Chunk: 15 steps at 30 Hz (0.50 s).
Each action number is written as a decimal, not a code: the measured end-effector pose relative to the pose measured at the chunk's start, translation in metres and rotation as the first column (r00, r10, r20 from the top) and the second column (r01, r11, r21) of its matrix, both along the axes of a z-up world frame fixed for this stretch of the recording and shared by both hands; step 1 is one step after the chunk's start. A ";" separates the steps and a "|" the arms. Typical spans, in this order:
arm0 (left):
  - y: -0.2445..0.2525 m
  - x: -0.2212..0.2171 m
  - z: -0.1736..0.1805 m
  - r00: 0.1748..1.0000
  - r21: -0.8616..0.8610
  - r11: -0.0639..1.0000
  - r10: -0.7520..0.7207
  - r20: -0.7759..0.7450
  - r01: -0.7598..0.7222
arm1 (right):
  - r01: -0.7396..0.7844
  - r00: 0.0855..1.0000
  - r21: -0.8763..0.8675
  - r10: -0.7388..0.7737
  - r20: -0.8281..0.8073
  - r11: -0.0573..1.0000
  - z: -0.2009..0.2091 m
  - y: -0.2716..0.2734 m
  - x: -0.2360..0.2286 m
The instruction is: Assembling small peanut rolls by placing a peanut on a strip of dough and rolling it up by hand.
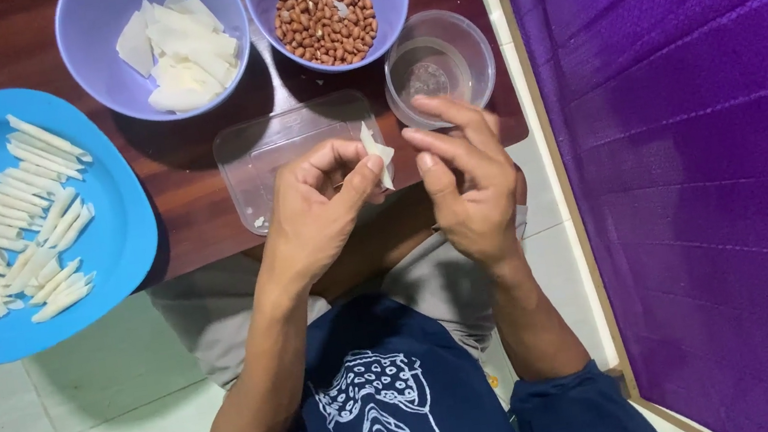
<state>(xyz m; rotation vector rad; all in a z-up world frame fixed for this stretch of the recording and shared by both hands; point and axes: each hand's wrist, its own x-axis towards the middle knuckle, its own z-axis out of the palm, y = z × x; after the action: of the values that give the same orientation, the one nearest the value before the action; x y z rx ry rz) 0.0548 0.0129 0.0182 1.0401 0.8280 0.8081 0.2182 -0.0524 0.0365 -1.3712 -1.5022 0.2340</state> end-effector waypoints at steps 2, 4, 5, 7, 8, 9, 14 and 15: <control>-0.001 -0.001 0.002 1.000 0.038 0.999 -0.006 -0.009 0.006 | -0.053 0.986 -0.069 0.042 -0.159 0.996 0.001 0.002 -0.005; -0.001 -0.001 0.005 1.000 0.082 0.997 -0.012 -0.011 0.013 | -0.115 0.948 -0.121 0.073 -0.310 0.986 0.000 0.003 -0.007; -0.002 -0.002 0.007 1.000 0.107 0.994 -0.017 -0.025 0.019 | -0.122 0.937 -0.143 0.066 -0.343 0.982 -0.002 0.002 -0.007; -0.003 -0.003 0.007 0.999 0.130 0.991 -0.019 -0.041 0.024 | -0.131 0.924 -0.166 0.060 -0.377 0.977 -0.005 0.002 -0.008; -0.004 -0.004 0.006 0.999 0.137 0.990 -0.021 -0.042 0.027 | -0.126 0.917 -0.168 0.050 -0.396 0.978 -0.006 0.002 -0.009; -0.004 -0.004 0.006 0.999 0.145 0.989 -0.025 -0.042 0.031 | -0.119 0.909 -0.167 0.040 -0.414 0.979 -0.007 0.002 -0.009; -0.006 -0.004 0.008 0.999 0.163 0.986 -0.024 -0.036 0.030 | -0.121 0.889 -0.172 0.030 -0.457 0.978 -0.007 0.003 -0.012; -0.006 -0.004 0.009 0.999 0.171 0.985 -0.028 -0.038 0.034 | -0.126 0.885 -0.168 0.034 -0.464 0.978 -0.007 0.003 -0.012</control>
<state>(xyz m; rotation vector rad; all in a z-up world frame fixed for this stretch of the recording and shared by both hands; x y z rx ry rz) 0.0507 0.0069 0.0271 1.2200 0.7805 0.8478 0.2060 -0.0497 0.0294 -1.2893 -1.1553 0.7254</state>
